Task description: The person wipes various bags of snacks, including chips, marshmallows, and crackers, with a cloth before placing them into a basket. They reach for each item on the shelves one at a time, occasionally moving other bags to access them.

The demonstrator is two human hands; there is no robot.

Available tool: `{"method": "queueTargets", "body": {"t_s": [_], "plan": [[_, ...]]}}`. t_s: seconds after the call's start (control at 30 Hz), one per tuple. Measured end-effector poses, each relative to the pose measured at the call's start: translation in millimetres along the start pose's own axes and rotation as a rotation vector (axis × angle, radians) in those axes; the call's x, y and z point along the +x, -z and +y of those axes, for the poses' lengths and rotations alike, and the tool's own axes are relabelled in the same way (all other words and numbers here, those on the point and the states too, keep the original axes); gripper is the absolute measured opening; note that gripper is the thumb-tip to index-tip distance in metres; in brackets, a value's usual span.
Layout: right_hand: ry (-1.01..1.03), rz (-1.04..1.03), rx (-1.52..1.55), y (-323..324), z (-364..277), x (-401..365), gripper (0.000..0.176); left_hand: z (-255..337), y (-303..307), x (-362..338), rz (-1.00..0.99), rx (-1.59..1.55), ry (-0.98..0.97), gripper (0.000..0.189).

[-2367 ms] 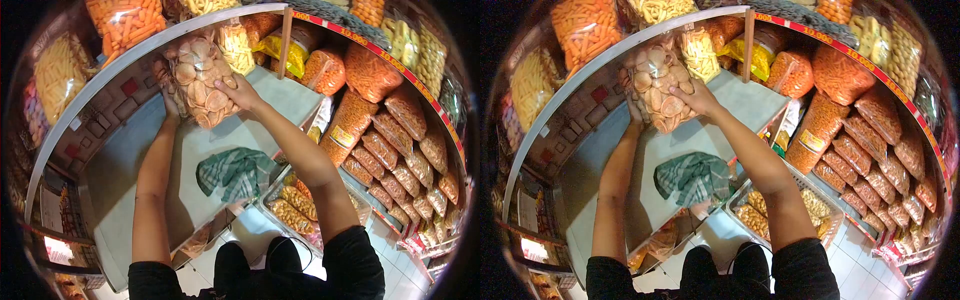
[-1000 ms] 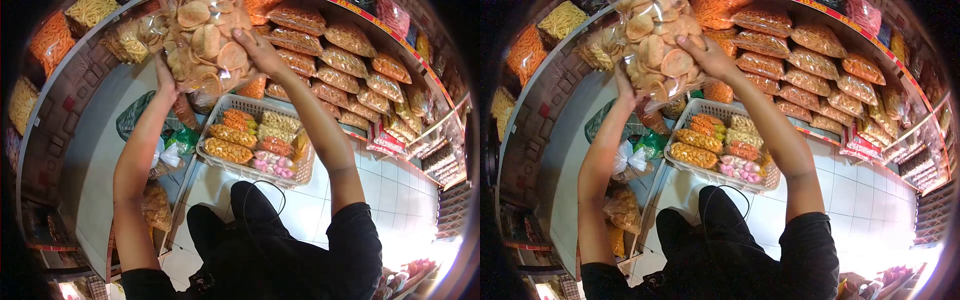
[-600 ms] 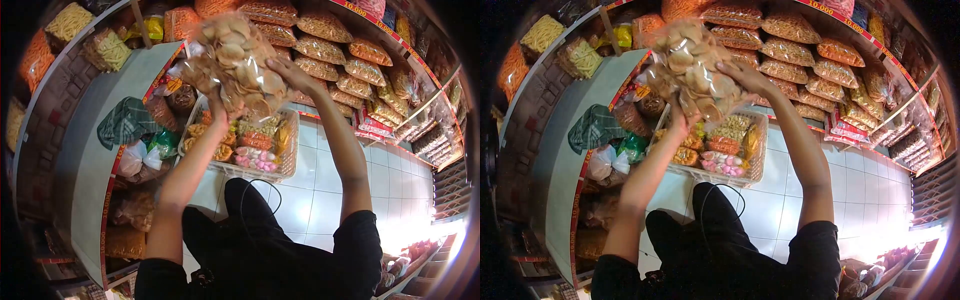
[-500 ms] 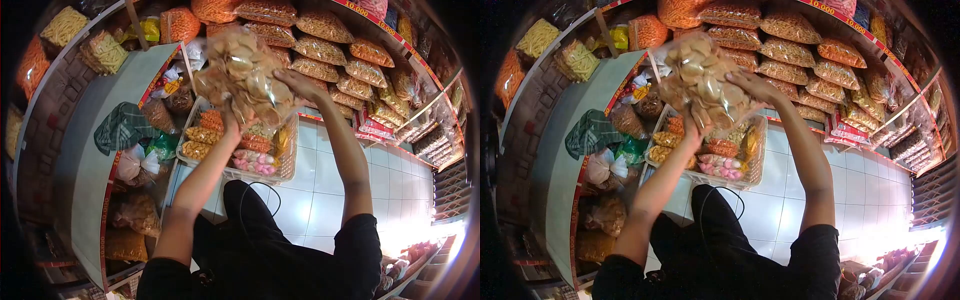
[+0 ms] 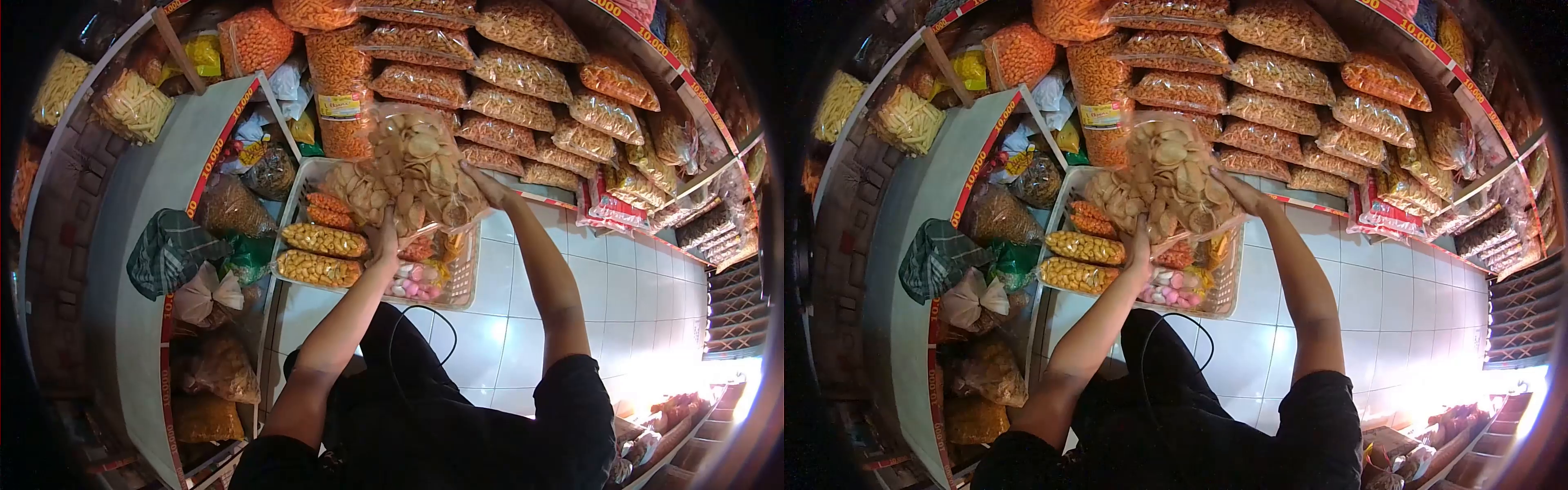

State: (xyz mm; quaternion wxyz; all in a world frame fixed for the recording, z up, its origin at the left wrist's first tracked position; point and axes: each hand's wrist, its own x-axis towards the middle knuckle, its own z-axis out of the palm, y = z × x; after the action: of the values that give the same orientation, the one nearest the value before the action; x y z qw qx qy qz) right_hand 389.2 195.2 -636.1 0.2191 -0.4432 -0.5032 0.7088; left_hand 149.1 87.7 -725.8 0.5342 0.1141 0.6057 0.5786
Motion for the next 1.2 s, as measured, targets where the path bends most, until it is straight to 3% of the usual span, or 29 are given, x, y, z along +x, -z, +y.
{"method": "queueTargets", "body": {"t_s": [0.07,0.17,0.27,0.33,0.4,0.47,0.53,0.57,0.67,0.8,1.07,1.2], "plan": [[-0.019,0.015,0.173,-1,24,2,0.084,12,2,1,0.044,0.098,-0.031,0.092],[-0.017,-0.011,0.328,18,84,31,0.087,3,17,26,-0.040,0.175,-0.163,0.092],[0.044,0.008,0.427,-6,89,14,0.090,18,24,34,-0.151,0.271,-0.126,0.091],[0.077,0.054,0.456,-21,93,6,0.092,28,23,40,-0.118,0.371,-0.057,0.090],[0.071,0.071,0.517,-26,107,6,0.094,67,15,10,-0.140,0.437,0.067,0.088],[0.056,0.088,0.603,-29,128,13,0.097,71,19,26,-0.253,0.500,-0.034,0.082],[0.037,0.039,0.655,-44,132,5,0.096,89,20,25,-0.370,0.639,-0.014,0.087],[0.007,0.048,0.674,-52,132,0,0.095,97,15,16,-0.295,0.611,0.034,0.074],[0.004,0.049,0.715,-65,138,-2,0.098,113,6,2,-0.212,0.759,0.051,0.075],[0.034,0.067,0.784,-68,149,-3,0.100,118,0,9,-0.336,0.869,-0.007,0.076],[0.040,0.039,0.879,-59,178,5,0.099,108,0,35,-0.314,0.933,0.191,0.075],[0.043,0.030,0.934,-55,187,8,0.098,110,7,26,-0.353,0.918,0.023,0.082]]}}
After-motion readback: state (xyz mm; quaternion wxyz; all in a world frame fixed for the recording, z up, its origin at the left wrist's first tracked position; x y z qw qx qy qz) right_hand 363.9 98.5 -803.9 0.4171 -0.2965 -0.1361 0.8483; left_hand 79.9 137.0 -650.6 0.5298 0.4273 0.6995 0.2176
